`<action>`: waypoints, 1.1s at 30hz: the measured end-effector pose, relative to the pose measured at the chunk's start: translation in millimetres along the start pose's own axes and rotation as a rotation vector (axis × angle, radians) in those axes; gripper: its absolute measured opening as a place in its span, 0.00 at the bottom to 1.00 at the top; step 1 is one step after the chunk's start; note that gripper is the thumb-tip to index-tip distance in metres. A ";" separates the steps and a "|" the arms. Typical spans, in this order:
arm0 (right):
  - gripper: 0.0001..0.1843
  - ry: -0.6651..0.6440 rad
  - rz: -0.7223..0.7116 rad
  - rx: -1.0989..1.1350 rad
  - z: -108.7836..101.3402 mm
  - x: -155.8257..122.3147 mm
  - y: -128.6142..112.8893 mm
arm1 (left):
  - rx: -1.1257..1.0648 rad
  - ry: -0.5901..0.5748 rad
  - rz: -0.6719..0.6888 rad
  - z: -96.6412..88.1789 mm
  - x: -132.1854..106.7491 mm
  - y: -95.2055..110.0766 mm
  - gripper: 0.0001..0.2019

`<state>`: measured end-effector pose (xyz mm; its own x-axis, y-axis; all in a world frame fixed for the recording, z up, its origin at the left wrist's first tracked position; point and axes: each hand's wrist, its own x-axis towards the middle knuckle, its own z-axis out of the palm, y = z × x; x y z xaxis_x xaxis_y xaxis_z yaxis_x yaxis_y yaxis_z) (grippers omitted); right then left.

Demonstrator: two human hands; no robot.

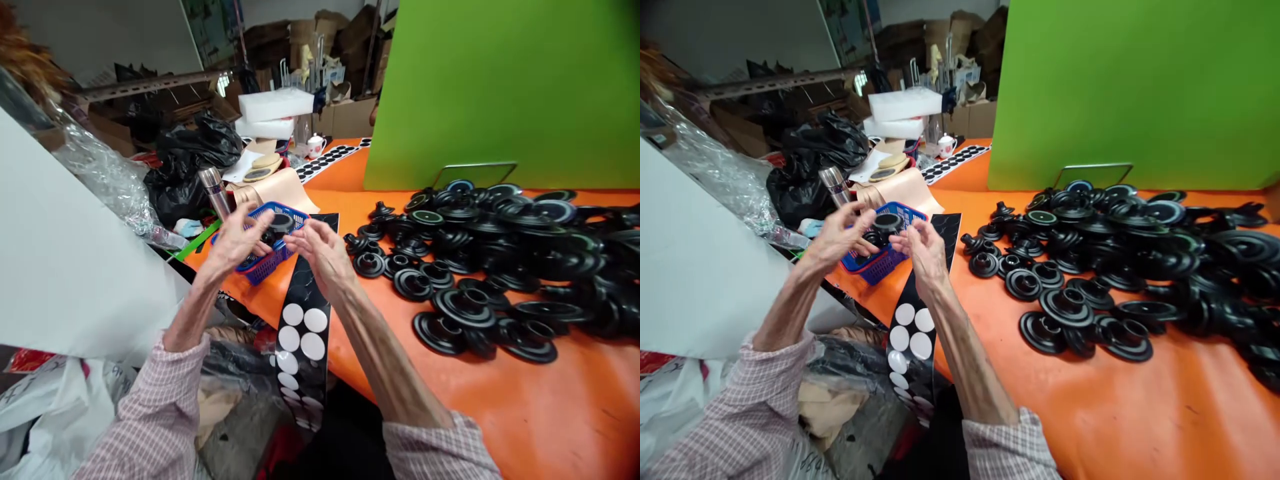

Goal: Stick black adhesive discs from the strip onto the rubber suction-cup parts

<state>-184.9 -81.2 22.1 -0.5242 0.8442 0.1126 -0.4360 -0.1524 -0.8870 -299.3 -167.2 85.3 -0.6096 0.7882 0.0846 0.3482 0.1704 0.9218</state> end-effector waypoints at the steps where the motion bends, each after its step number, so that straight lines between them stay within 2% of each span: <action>1: 0.11 0.002 -0.036 -0.070 -1.7 0.7 2.3 | 0.100 0.042 0.050 -5.1 -2.2 -4.1 0.20; 3: 0.11 0.031 -0.112 -0.355 -15.6 -12.1 15.5 | 0.219 -0.024 0.045 -4.7 -16.1 -26.4 0.19; 5: 0.12 0.050 -0.154 -0.674 -35.8 -37.4 37.5 | 0.248 -0.163 -0.074 8.1 -34.7 -60.1 0.16; 8: 0.13 0.028 -0.199 -0.865 -59.2 -75.0 71.8 | 0.104 -0.133 -0.307 34.9 -50.6 -105.0 0.20; 10: 0.15 0.025 -0.242 -0.895 -64.5 -88.4 86.4 | -0.061 -0.105 -0.407 46.8 -49.6 -119.3 0.18; 14: 0.17 0.035 -0.246 -0.960 -58.9 -85.1 93.1 | -0.209 -0.210 -0.469 49.8 -39.2 -117.7 0.10; 18: 0.16 0.004 -0.228 -1.065 -51.0 -73.1 91.4 | -0.296 -0.310 -0.491 47.0 -40.9 -112.5 0.12; 23: 0.13 0.040 -0.273 -1.183 -44.9 -73.4 91.9 | -0.361 -0.340 -0.470 50.8 -53.0 -117.9 0.12; 26: 0.12 -0.003 -0.301 -1.255 -42.1 -76.0 90.2 | -0.336 -0.354 -0.448 53.4 -57.1 -120.6 0.13; 29: 0.15 -0.012 -0.303 -1.231 -44.2 -76.4 84.7 | -0.250 -0.349 -0.408 53.4 -58.1 -121.2 0.13; 32: 0.17 0.138 -0.261 -1.127 -55.1 -77.8 74.3 | -0.105 -0.305 -0.390 49.1 -60.5 -117.5 0.11; 33: 0.17 0.192 -0.260 -1.100 -59.8 -80.1 70.1 | -0.040 -0.244 -0.361 47.6 -62.3 -114.5 0.11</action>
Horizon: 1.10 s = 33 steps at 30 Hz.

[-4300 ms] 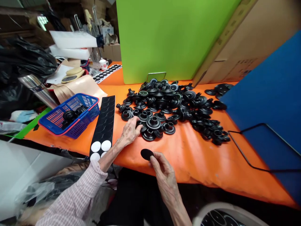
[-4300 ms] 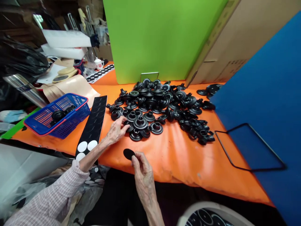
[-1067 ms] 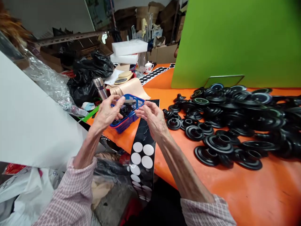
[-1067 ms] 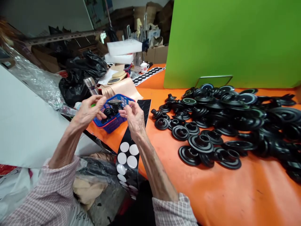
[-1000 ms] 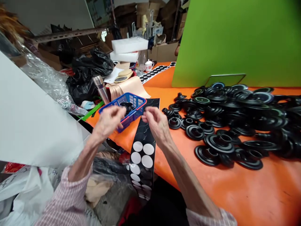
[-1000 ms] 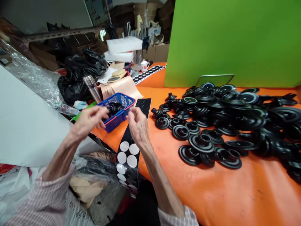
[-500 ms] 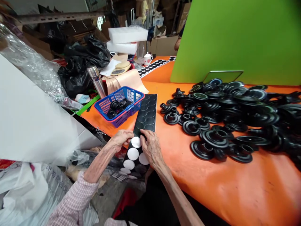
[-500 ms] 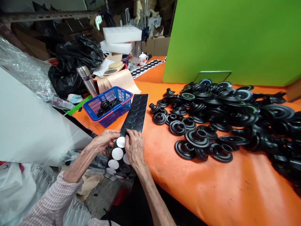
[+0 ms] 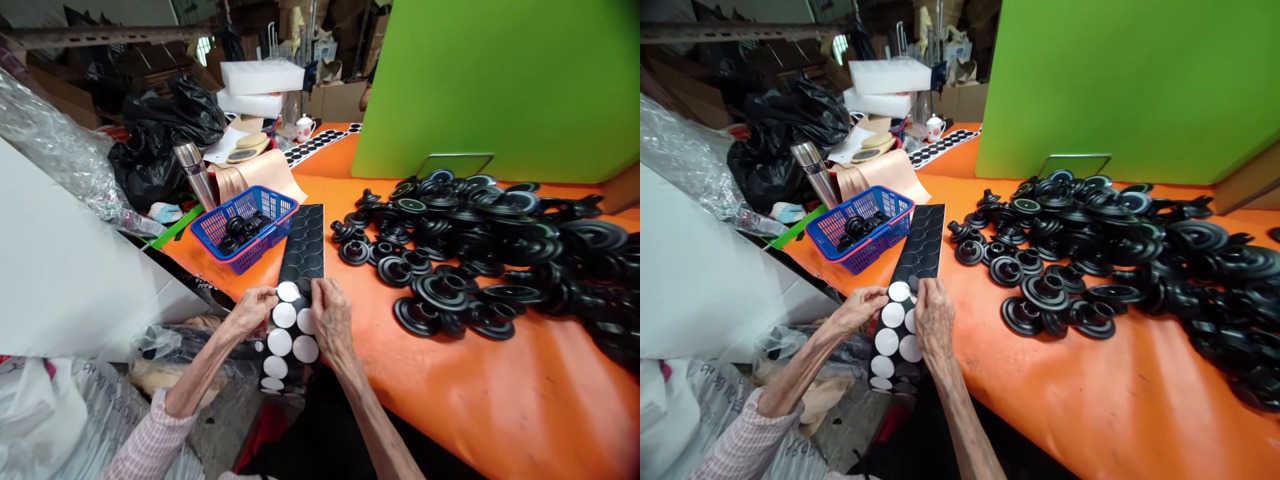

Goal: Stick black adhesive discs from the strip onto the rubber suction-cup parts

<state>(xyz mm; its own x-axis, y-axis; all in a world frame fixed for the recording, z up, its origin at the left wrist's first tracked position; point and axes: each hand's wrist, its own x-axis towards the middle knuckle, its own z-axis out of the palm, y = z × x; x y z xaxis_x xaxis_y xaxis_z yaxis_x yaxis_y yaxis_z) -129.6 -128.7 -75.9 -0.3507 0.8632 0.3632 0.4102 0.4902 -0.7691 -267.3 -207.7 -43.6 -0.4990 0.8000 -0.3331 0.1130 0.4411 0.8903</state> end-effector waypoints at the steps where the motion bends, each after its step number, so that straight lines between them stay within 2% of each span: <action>1: 0.17 0.035 0.012 0.012 -6.6 -2.3 1.8 | 0.060 0.101 0.042 0.1 -3.7 3.0 0.10; 3: 0.16 0.067 -0.009 0.020 -19.0 -11.8 3.3 | 0.152 0.252 0.136 4.7 -12.1 10.9 0.11; 4: 0.16 0.063 -0.025 0.020 -24.1 -18.9 2.8 | 0.159 0.237 0.153 9.6 -16.1 15.1 0.12; 5: 0.16 0.046 -0.039 0.025 -28.4 -26.9 1.9 | 0.126 0.147 0.138 16.1 -19.5 18.9 0.14; 7: 0.15 -0.003 -0.047 0.071 -35.1 -43.5 -0.1 | -0.032 -0.140 0.050 32.6 -24.1 24.1 0.17; 8: 0.14 -0.025 -0.033 0.122 -38.1 -50.9 -0.4 | -0.113 -0.234 0.016 41.6 -25.5 25.3 0.17; 9: 0.13 -0.032 0.006 0.193 -41.5 -57.1 0.1 | -0.176 -0.273 -0.004 50.4 -26.5 25.8 0.16; 11: 0.14 0.013 0.172 0.371 -50.4 -65.0 3.4 | -0.223 -0.295 -0.010 66.3 -28.5 26.1 0.14; 14: 0.15 0.143 0.484 0.596 -70.0 -67.0 12.1 | -0.062 -0.390 0.049 87.5 -31.8 32.0 0.12; 16: 0.18 0.262 0.582 0.640 -86.5 -66.4 18.0 | 0.155 -0.274 0.200 104.7 -31.2 41.0 0.13; 18: 0.19 0.375 0.602 0.623 -104.3 -68.3 23.0 | 0.340 -0.082 0.361 127.9 -25.3 50.4 0.13; 19: 0.19 0.402 0.603 0.613 -113.2 -70.9 25.3 | 0.394 -0.041 0.430 141.6 -20.2 53.7 0.13; 23: 0.18 0.310 0.634 0.588 -145.2 -89.9 33.9 | 0.469 -0.151 0.695 192.8 4.1 52.6 0.12; 26: 0.18 0.252 0.652 0.530 -159.7 -104.2 38.9 | 0.470 -0.123 0.776 206.4 11.8 45.2 0.09; 28: 0.18 0.236 0.651 0.515 -163.4 -108.9 41.0 | 0.428 -0.098 0.734 200.0 10.1 43.7 0.06; 29: 0.18 0.226 0.651 0.513 -163.8 -109.4 41.7 | 0.380 -0.096 0.671 193.5 8.0 44.4 0.06; 31: 0.18 0.205 0.650 0.511 -162.4 -107.7 42.6 | 0.186 -0.140 0.438 177.4 3.0 48.2 0.08; 33: 0.18 0.190 0.632 0.484 -159.7 -104.1 43.0 | -0.129 -0.262 0.129 161.6 -1.7 53.0 0.10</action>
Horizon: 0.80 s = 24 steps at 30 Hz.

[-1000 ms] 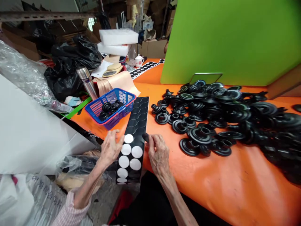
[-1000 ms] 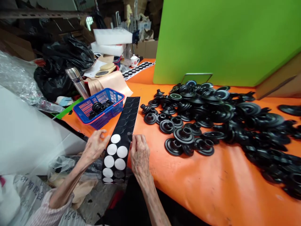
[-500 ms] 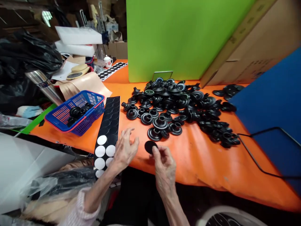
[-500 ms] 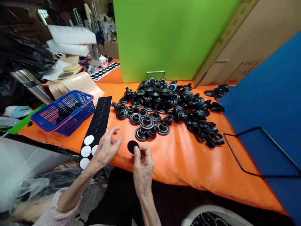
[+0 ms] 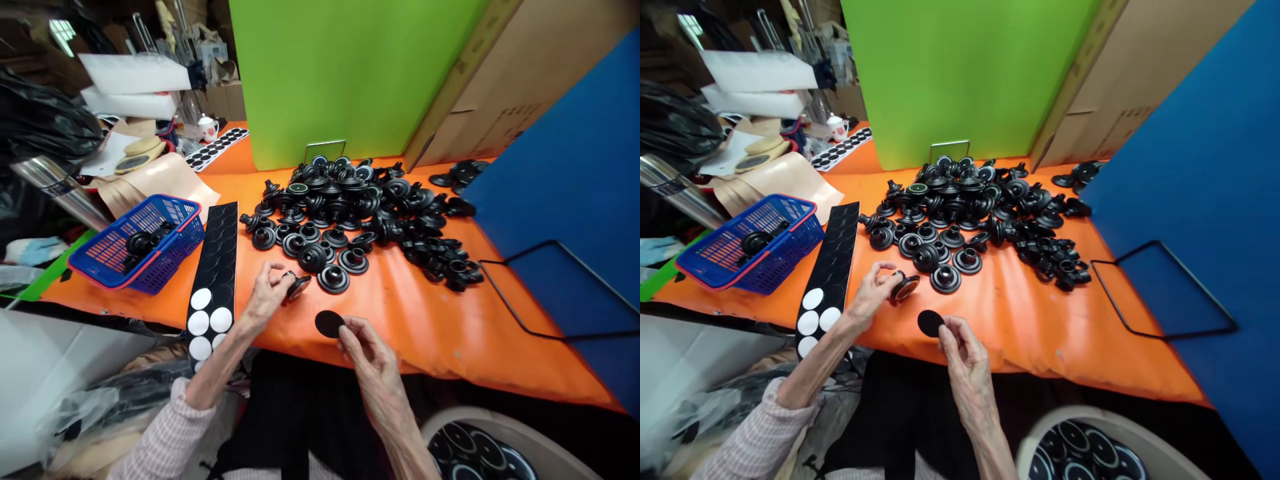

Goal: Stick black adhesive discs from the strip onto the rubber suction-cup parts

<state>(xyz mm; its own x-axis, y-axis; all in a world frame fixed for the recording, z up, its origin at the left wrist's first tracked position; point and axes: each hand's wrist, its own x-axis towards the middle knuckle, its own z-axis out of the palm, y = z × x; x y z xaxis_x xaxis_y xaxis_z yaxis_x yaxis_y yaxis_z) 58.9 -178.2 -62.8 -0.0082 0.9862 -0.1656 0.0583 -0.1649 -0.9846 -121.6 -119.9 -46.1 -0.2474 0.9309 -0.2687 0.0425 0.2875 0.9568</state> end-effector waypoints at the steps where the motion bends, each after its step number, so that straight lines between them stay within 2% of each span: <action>1: 0.18 -0.005 -0.018 -0.021 2.0 1.5 -0.2 | -0.190 -0.042 -0.118 -5.6 -3.4 3.1 0.10; 3: 0.16 -0.007 -0.071 -0.065 5.7 3.8 -0.9 | -0.495 -0.095 -0.279 -13.9 -9.7 7.3 0.08; 6: 0.16 -0.010 -0.153 -0.067 10.0 4.6 -4.5 | -0.705 -0.125 -0.359 -20.0 -19.4 8.3 0.07; 8: 0.19 -0.013 -0.152 -0.021 12.1 3.7 -10.2 | -0.715 -0.157 -0.323 -21.6 -26.7 6.5 0.07; 11: 0.16 -0.037 -0.052 0.041 15.2 2.4 -22.0 | -0.666 -0.187 -0.245 -23.5 -37.3 1.6 0.12; 16: 0.17 -0.061 0.060 0.203 22.6 5.1 -29.5 | -0.613 -0.279 -0.228 -27.8 -49.9 -7.2 0.17; 19: 0.16 -0.036 0.038 0.197 28.3 7.2 -24.2 | -0.595 -0.315 -0.203 -28.3 -55.1 -10.2 0.20; 24: 0.16 0.024 -0.028 0.069 39.1 4.2 -17.9 | -0.574 -0.337 -0.178 -25.6 -60.6 -10.4 0.19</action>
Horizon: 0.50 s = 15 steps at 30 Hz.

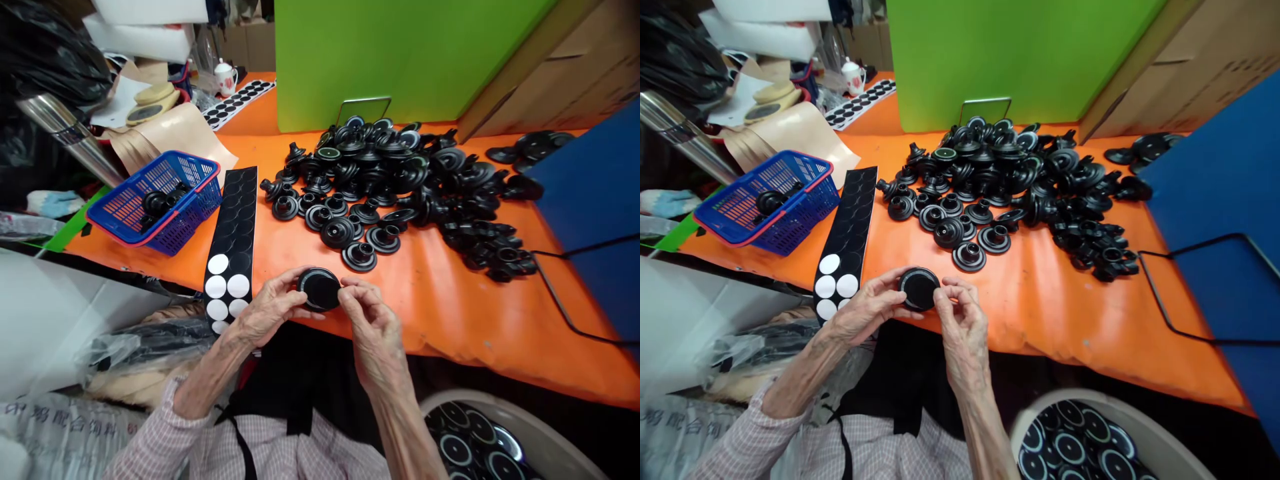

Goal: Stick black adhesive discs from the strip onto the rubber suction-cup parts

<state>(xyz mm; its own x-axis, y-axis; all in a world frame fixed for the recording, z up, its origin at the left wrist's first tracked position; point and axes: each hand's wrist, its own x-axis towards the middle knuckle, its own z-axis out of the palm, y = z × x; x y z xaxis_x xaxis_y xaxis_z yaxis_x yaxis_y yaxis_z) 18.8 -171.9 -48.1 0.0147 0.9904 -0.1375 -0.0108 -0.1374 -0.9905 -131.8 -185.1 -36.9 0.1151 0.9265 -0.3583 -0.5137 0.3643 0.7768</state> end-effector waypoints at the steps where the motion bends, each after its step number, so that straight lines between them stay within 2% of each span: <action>1: 0.15 0.008 -0.006 -0.011 1.9 -1.2 0.2 | 0.005 0.002 -0.001 0.8 -0.4 0.0 0.19; 15: 0.14 0.047 -0.040 0.000 11.7 -4.7 5.7 | 0.027 -0.009 0.018 -0.6 -1.6 -2.5 0.18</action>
<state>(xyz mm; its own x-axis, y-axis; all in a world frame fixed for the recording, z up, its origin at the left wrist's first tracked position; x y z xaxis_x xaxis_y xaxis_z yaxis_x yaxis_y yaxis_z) 7.0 -177.2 -53.0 0.0618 0.9932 -0.0985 -0.0091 -0.0981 -0.9951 -131.2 -187.6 -38.6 0.1136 0.9335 -0.3401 -0.4925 0.3502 0.7967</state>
